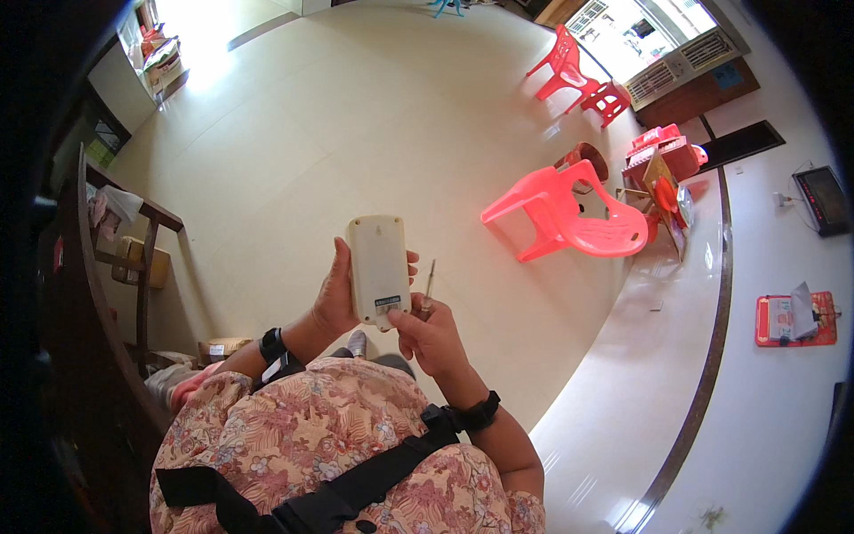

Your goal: The person sits on the floor and uses a screwdriver to open a white plastic device, removes the cover, and manipulates internal components. They then reassemble the device and place the screwdriver in a bucket.

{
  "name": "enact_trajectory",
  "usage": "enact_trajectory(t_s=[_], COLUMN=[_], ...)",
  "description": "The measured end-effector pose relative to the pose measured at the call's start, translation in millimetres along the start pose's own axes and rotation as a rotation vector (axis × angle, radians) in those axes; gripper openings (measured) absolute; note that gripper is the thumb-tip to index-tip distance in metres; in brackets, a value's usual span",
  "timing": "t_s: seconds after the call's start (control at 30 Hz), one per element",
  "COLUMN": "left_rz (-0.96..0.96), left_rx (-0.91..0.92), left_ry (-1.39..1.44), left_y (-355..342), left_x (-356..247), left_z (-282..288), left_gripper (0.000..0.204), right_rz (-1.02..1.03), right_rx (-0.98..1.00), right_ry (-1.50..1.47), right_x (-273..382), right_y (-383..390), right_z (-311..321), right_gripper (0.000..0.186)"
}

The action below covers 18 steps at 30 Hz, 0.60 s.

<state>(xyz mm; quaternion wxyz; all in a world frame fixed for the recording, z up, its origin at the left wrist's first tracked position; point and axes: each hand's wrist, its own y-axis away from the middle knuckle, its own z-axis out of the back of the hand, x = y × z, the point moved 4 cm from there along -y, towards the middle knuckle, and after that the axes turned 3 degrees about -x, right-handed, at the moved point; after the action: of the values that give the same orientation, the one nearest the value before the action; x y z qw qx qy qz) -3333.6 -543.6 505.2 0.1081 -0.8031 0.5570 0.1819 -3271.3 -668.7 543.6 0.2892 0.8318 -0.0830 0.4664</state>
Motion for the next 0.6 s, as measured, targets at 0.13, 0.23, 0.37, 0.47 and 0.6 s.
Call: enact_trajectory(t_s=[0.13, 0.23, 0.37, 0.47, 0.6], left_rz=[0.0, 0.054, 0.118, 0.098, 0.081], left_rx=[-0.008, -0.059, -0.217, -0.329, -0.407], left_ry=[-0.274, -0.498, -0.581, -0.505, -0.48], left_y=[10.1, 17.5, 22.0, 22.7, 20.5], left_x=[0.8, -2.2, -13.4, -29.0, -50.8], left_z=[6.2, 12.5, 14.8, 14.9, 17.8], left_gripper=[0.066, 0.048, 0.039, 0.038, 0.037], right_rz=[0.023, 0.023, -0.085, -0.152, -0.184], right_rx=[-0.042, -0.051, -0.009, 0.022, 0.219], right_ry=[-0.05, -0.115, 0.013, 0.046, 0.046], right_x=[-2.0, 8.1, 12.9, 18.9, 39.5], right_y=[-6.7, -18.9, -40.2, -62.2, -101.8], right_z=[24.8, 34.6, 23.1, 14.6, 1.7], right_gripper=[0.025, 0.023, 0.018, 0.023, 0.028])
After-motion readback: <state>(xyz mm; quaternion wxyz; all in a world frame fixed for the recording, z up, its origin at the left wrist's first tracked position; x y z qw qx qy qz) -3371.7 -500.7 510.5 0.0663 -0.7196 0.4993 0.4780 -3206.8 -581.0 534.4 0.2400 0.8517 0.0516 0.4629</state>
